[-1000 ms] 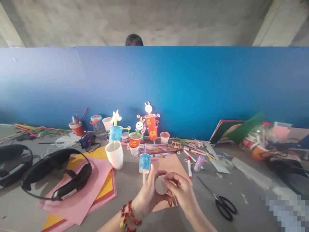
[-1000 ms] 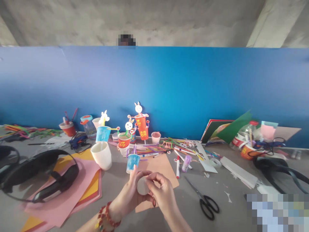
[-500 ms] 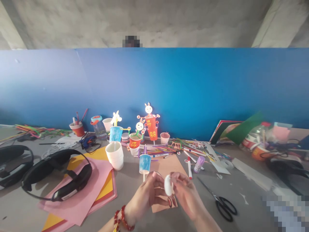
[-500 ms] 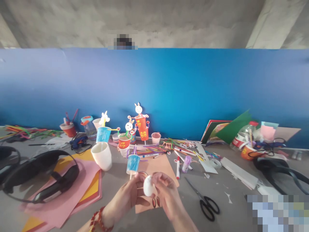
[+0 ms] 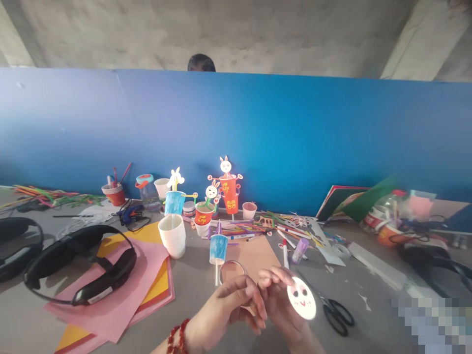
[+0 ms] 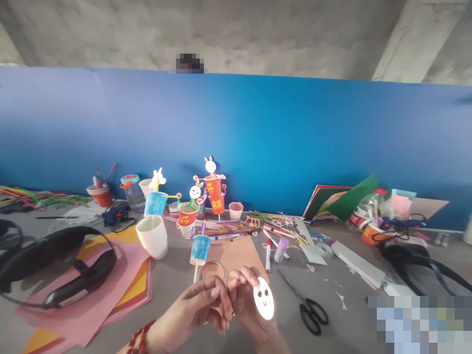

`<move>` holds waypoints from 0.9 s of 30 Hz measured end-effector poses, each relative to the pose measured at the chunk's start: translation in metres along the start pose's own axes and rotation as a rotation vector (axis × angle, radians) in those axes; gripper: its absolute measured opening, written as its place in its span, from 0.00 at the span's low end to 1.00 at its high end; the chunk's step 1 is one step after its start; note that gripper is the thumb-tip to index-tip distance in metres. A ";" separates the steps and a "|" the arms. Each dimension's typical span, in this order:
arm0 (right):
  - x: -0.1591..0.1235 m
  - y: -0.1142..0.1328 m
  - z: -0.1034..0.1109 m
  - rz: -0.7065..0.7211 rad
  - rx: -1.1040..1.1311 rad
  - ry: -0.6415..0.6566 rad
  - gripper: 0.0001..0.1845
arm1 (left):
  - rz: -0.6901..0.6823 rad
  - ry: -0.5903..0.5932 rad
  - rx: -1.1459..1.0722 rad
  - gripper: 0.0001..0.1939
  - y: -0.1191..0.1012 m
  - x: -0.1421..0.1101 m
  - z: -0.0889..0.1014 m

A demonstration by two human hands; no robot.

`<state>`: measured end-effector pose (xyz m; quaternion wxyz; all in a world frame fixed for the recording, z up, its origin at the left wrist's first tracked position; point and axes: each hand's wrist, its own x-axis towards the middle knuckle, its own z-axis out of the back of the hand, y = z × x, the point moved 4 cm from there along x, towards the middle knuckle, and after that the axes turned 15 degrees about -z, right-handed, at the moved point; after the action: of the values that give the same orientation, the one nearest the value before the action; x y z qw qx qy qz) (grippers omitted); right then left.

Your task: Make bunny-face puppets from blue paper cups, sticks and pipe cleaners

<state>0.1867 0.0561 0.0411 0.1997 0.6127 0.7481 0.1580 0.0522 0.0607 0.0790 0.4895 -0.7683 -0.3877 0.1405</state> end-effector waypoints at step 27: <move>-0.014 0.018 -0.019 0.196 -0.648 -0.329 0.13 | -0.319 -0.337 0.339 0.14 -0.010 0.000 0.023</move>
<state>0.1954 0.0463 0.0679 0.4846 0.6035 0.5552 0.3043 0.0336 0.0778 0.0764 0.5556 -0.5706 -0.5505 0.2501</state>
